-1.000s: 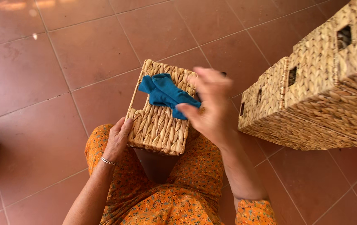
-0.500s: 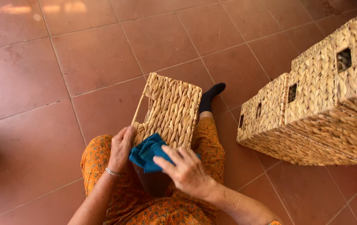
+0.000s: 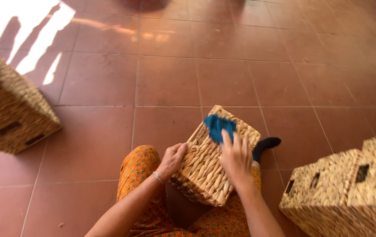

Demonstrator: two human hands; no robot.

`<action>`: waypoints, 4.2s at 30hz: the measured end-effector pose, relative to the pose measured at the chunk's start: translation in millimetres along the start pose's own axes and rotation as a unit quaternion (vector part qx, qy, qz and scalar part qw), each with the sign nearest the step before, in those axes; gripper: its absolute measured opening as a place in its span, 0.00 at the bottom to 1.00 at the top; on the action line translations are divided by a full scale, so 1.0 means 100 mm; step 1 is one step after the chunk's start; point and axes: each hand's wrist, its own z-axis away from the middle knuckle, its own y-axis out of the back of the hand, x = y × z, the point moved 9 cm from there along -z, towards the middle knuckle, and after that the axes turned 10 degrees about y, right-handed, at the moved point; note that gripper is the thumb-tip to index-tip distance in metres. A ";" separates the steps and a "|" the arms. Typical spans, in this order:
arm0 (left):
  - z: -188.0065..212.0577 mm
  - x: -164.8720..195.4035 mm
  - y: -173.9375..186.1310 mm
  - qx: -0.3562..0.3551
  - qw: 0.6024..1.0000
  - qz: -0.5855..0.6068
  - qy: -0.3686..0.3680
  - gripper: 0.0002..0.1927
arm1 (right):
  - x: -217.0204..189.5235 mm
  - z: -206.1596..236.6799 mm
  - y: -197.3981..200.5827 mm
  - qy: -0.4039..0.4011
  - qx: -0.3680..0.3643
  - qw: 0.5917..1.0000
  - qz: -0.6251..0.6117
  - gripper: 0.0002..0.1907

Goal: The person sits on the tiled floor and wipes woven water-hyacinth storage baskets one at a time with a blue cloth, turning each basket to clean its sides and handle cutouts, then sets it aside and takes the next basket.

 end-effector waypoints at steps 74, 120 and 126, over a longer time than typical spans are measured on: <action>-0.80 0.11 -0.01 -0.038 0.996 0.074 0.023 0.27 | -0.82 0.16 -0.11 0.219 0.015 0.974 -0.060 0.29; -0.86 0.01 -0.05 -0.049 0.994 0.051 0.084 0.46 | -0.37 0.07 -0.29 0.177 0.022 0.982 -0.062 0.30; -0.57 0.18 -0.13 -0.055 0.994 -0.010 0.091 0.37 | 0.91 -0.20 -0.06 -0.053 0.063 0.994 0.073 0.27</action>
